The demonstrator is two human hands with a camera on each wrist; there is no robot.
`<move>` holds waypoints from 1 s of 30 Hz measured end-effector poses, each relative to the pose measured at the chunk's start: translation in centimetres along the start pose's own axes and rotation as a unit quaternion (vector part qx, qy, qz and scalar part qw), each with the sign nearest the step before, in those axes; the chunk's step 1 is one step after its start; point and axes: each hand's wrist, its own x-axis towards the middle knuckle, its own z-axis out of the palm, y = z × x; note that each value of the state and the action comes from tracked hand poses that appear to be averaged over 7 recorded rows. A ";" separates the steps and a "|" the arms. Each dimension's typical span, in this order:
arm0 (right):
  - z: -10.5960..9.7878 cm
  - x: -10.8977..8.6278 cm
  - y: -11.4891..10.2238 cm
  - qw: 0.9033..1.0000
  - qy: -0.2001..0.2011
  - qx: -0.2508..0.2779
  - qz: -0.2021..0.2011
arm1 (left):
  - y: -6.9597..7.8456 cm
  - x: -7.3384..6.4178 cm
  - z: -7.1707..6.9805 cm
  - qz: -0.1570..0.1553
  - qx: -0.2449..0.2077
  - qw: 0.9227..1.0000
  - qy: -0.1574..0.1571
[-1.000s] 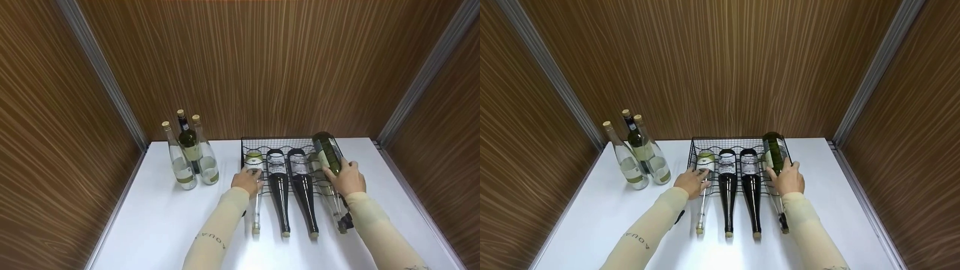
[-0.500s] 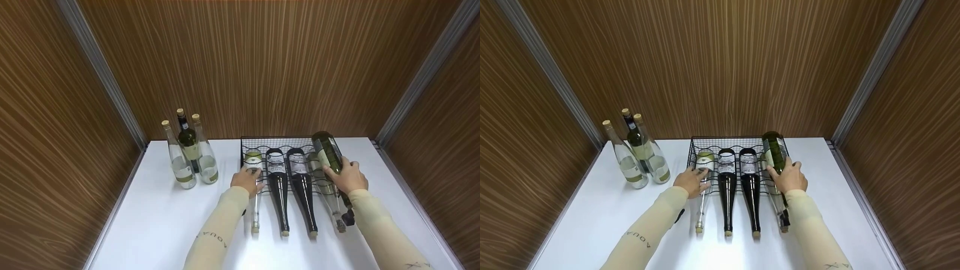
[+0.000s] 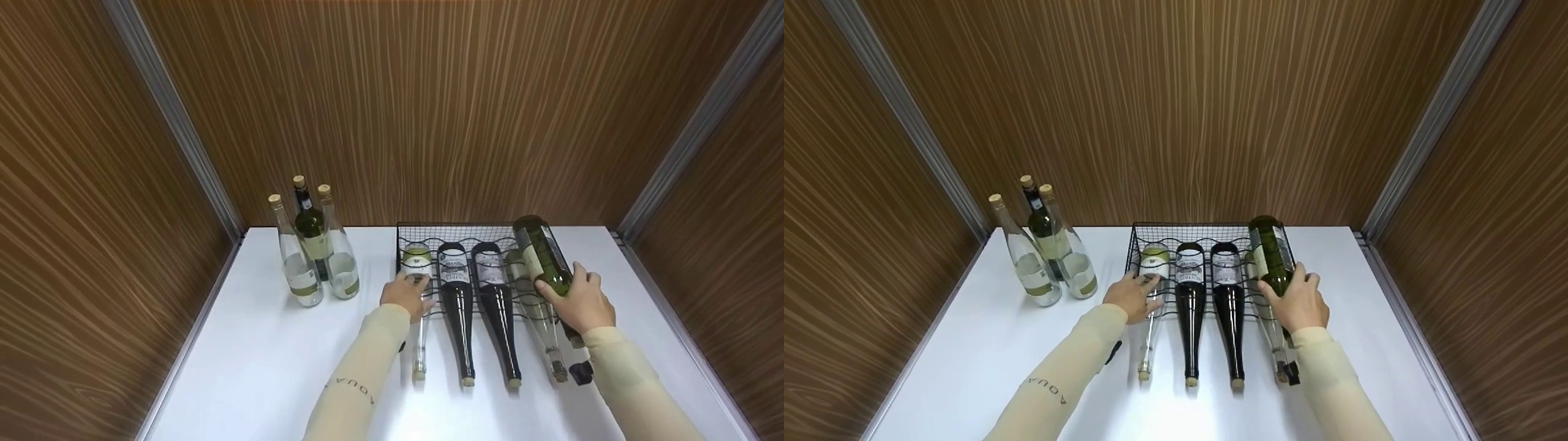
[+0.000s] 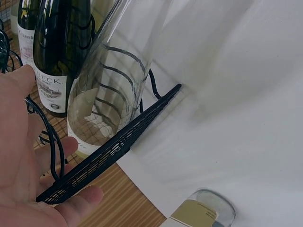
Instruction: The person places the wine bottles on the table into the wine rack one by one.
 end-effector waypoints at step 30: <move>-0.1 -1.4 1.6 0.998 -0.008 0.039 -0.038 | 0.0 0.4 0.7 -0.010 -0.017 1.000 0.019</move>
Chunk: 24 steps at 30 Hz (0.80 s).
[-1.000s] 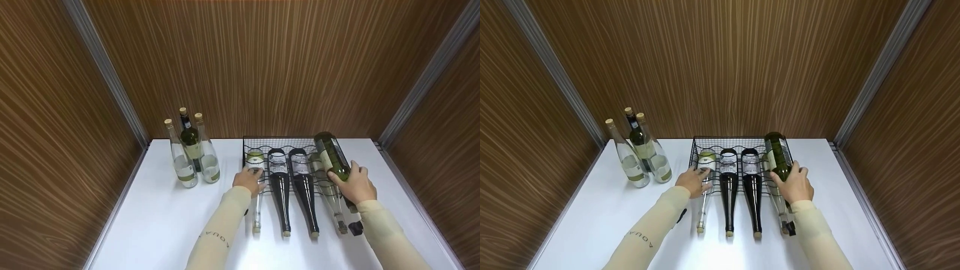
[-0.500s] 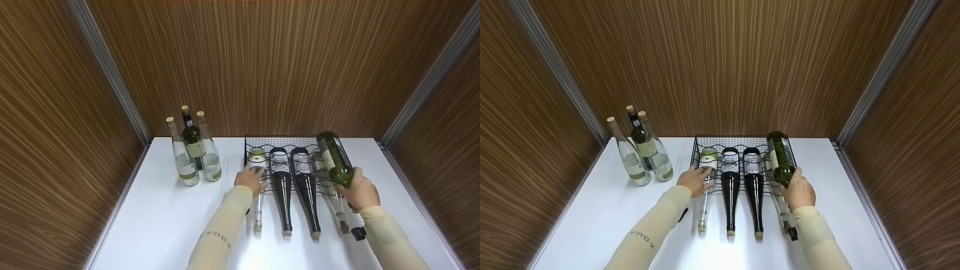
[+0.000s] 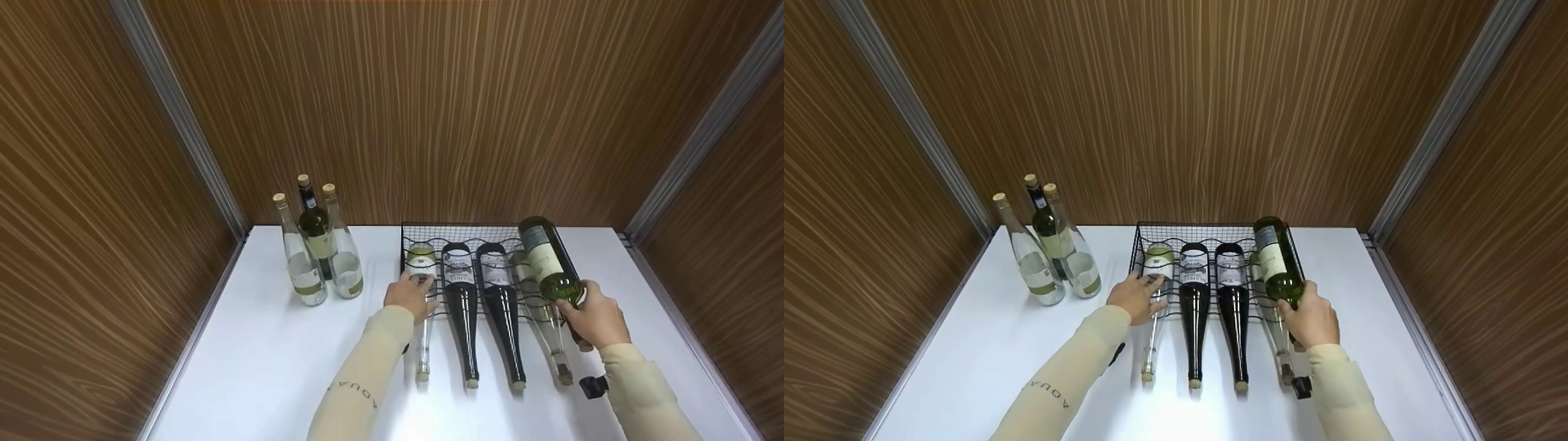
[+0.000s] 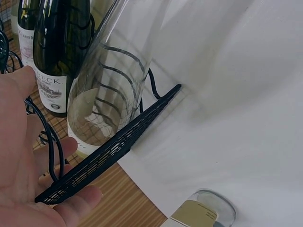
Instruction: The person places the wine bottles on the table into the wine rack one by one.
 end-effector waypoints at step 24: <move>-0.2 0.0 0.7 0.991 -0.087 0.092 0.033 | 0.0 -0.2 -0.1 0.000 0.015 1.000 -0.001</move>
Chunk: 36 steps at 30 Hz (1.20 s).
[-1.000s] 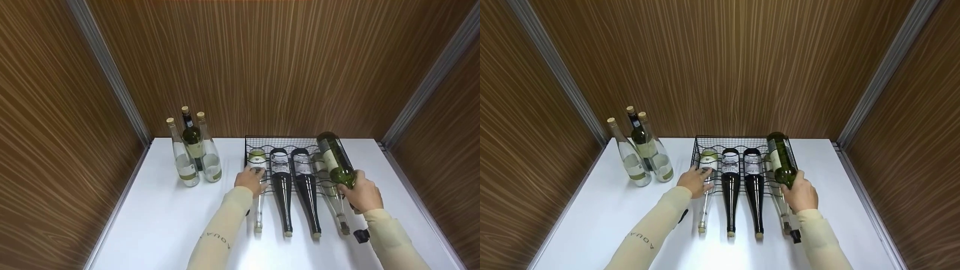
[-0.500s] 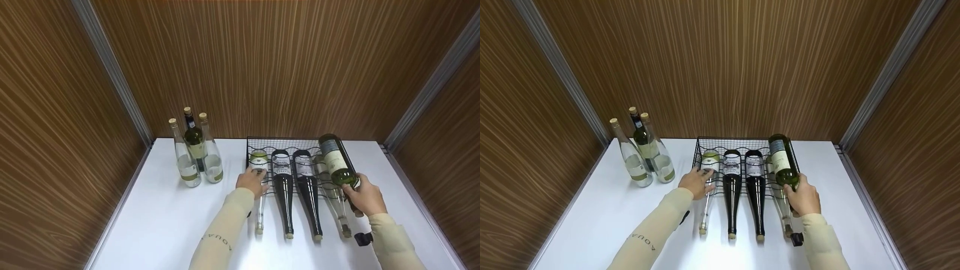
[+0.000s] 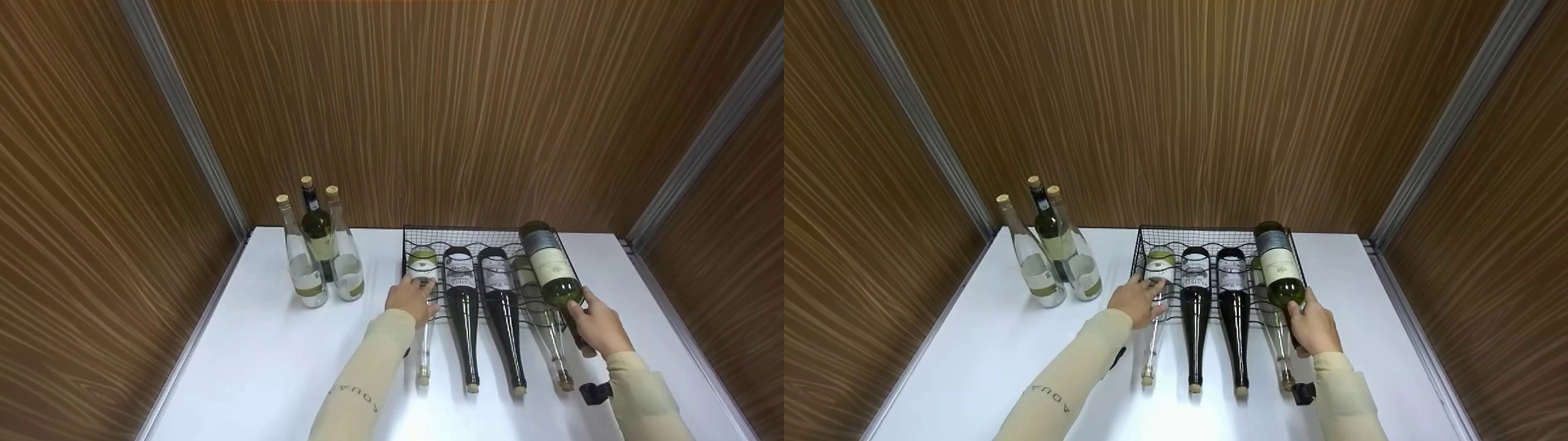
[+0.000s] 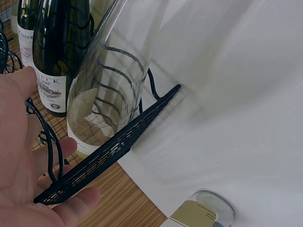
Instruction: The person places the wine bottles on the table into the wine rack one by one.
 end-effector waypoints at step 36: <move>0.6 0.2 0.1 0.994 -0.019 0.093 0.054 | 0.1 0.0 0.2 0.003 0.024 1.000 0.012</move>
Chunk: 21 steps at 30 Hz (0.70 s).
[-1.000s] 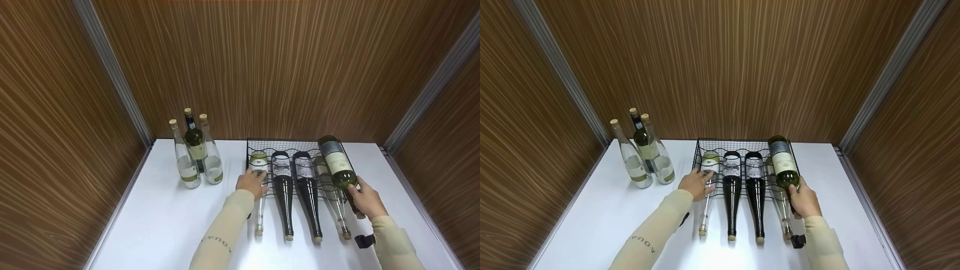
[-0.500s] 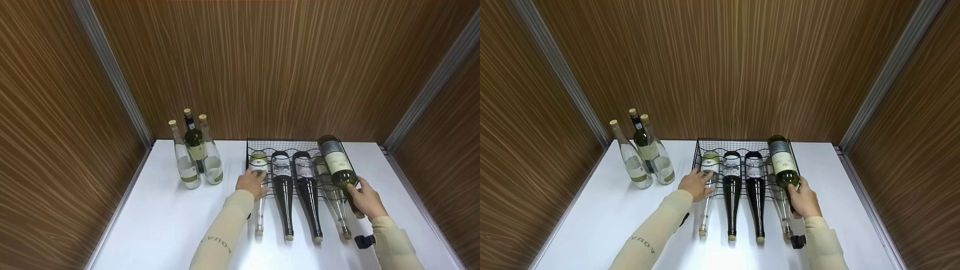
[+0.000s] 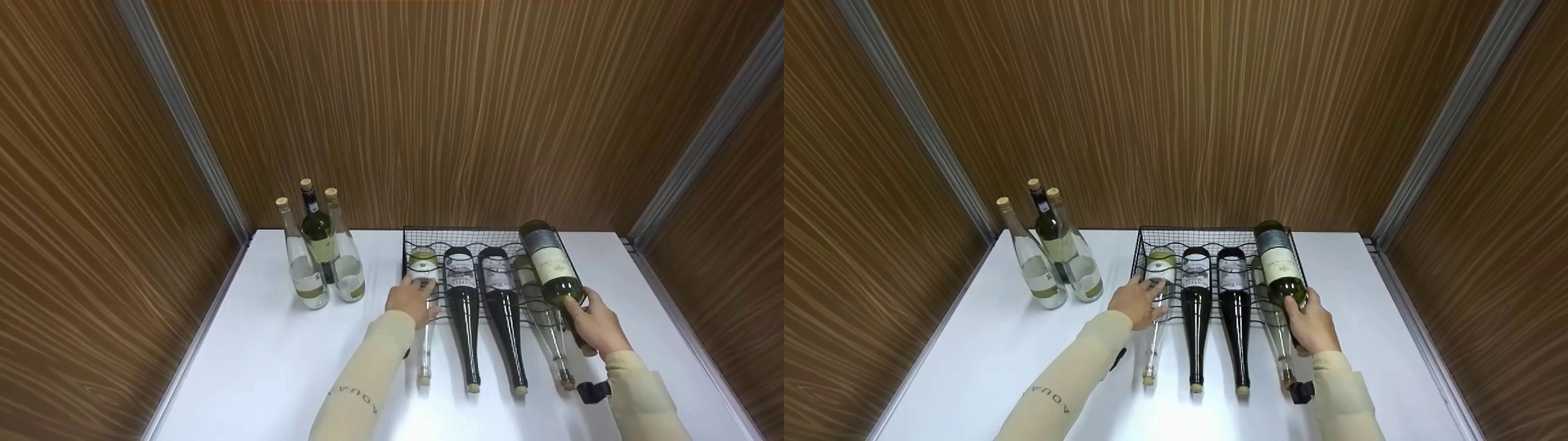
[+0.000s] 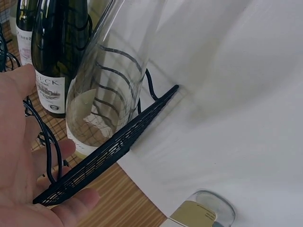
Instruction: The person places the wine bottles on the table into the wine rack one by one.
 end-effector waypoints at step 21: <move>-2.9 -1.8 -1.1 0.991 0.089 -0.064 -0.072 | -3.0 -1.9 0.3 0.044 -0.170 0.977 0.122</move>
